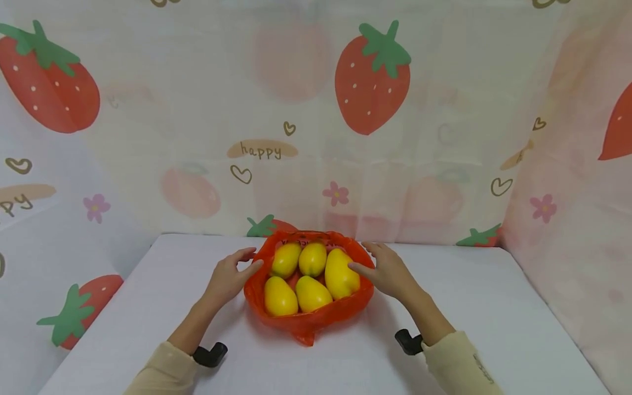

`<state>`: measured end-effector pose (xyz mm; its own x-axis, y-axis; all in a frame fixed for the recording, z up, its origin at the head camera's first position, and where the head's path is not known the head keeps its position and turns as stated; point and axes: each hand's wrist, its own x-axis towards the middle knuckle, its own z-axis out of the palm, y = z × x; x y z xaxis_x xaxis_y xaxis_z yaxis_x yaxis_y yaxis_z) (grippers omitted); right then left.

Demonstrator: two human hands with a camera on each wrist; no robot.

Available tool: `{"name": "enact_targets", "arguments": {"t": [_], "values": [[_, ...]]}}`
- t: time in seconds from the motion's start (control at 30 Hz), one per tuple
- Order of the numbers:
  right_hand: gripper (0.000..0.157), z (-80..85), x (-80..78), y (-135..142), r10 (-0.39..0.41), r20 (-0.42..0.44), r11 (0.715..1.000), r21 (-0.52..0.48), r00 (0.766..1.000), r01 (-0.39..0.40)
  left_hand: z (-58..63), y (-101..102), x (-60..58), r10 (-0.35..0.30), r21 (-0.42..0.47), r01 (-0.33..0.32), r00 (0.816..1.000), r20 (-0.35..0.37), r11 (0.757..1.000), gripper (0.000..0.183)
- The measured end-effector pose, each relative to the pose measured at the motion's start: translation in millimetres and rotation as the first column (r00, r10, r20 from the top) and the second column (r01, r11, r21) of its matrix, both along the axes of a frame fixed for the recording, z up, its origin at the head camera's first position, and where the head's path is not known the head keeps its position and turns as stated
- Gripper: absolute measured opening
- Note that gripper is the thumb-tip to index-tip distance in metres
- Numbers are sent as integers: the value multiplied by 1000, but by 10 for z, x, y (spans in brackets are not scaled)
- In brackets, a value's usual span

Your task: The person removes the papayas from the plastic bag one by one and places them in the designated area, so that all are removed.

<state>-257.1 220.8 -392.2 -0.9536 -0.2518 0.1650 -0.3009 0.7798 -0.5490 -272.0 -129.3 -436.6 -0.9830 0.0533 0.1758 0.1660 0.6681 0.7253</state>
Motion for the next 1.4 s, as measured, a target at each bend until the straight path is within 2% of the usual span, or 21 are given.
{"name": "enact_targets", "arguments": {"t": [0.27,0.47,0.73,1.07,1.23,1.4], "values": [[68,59,-48,-110,6,54,999,41,999,-9,32,65,-31,30,14,-30,1000,-10,999,52],[73,47,-61,-178,1,92,997,71,996,-8,-5,84,-30,44,28,-43,999,-9,999,49],[73,111,-68,-271,4,105,994,112,994,-16,-1,103,-27,63,16,-62,997,-33,998,43],[70,124,-72,-337,9,120,991,135,993,-25,-74,129,-58,105,-13,-107,989,-105,994,31],[71,136,-71,-348,4,126,988,150,992,-23,-78,141,-59,125,18,-123,982,-145,992,27],[70,144,-80,-354,-7,145,989,150,989,-15,-87,156,-57,143,48,-138,982,-127,989,27]]}}
